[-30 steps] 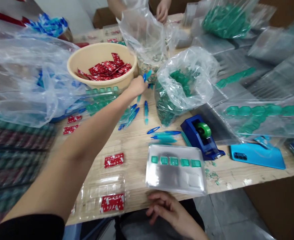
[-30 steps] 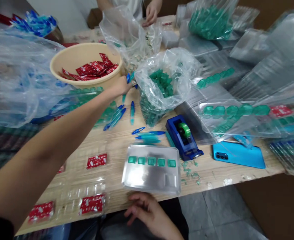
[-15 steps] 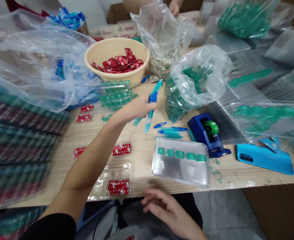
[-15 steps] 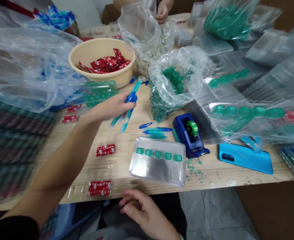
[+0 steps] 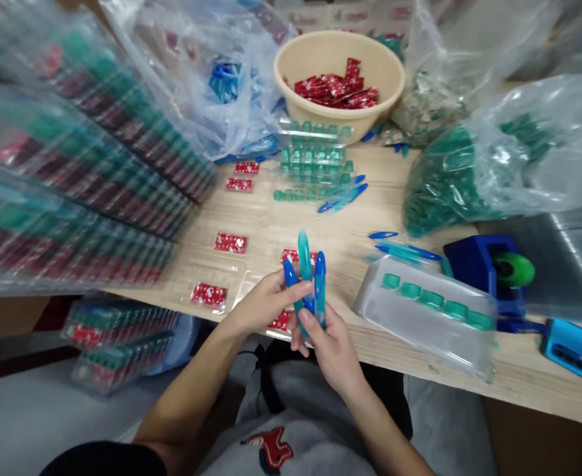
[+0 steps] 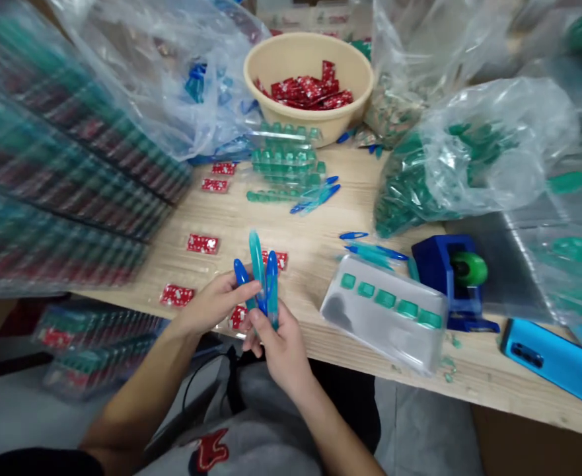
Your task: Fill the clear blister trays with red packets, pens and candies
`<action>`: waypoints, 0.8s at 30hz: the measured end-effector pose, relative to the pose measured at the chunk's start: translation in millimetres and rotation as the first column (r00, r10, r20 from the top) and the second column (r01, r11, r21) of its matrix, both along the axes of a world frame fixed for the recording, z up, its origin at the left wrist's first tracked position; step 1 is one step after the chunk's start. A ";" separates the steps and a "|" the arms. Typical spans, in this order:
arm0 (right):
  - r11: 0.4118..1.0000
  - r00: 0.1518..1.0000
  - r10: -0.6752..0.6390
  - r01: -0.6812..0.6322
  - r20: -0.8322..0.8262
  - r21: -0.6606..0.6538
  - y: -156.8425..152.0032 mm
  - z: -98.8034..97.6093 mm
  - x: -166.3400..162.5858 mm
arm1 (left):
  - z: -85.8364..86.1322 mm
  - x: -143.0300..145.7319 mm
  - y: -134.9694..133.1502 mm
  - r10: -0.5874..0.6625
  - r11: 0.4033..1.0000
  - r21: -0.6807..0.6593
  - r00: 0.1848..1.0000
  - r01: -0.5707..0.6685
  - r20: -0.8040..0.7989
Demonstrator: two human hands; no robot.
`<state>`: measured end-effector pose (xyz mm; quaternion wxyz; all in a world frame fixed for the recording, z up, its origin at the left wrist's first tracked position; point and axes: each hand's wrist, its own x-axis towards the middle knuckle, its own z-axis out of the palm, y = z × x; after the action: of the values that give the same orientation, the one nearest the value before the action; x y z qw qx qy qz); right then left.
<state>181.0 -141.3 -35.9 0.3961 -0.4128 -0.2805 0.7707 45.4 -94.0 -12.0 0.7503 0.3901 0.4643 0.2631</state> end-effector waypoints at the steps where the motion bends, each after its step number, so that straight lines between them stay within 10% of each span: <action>1: 1.000 1.000 0.009 -0.009 0.025 0.000 -1.0 0.0 -0.1 | -3.4 -6.8 -3.0 0.012 1.000 0.005 0.999 -0.012 0.052; 6: 0.991 0.981 0.134 -0.135 0.144 0.002 -5.5 -0.7 -0.6 | -10.7 -24.2 -10.8 0.313 0.946 0.065 0.948 -0.317 0.057; 10: 0.996 0.962 0.087 -0.082 0.258 -0.030 -14.4 -6.9 6.9 | -10.9 -39.7 -17.7 0.667 0.713 0.351 0.742 -0.608 -0.071; 16: 0.987 0.909 -0.162 0.153 0.385 0.053 -7.5 -4.7 22.6 | -23.9 -62.4 -42.1 0.514 0.728 0.674 0.749 -0.124 -0.417; 20: 0.981 0.930 -0.190 0.164 0.314 0.105 4.1 0.9 21.4 | -36.2 -59.3 -47.5 0.414 0.586 0.766 0.715 0.265 -0.564; 24: 0.980 0.945 -0.193 0.172 0.265 0.100 4.4 1.4 20.9 | -31.2 -52.3 -43.6 0.441 0.612 0.782 0.769 0.119 -0.463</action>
<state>201.9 -136.9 -34.6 0.4384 -0.5242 -0.3218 0.6553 -6.9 -137.6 -43.3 0.2834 0.6900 0.5573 0.3647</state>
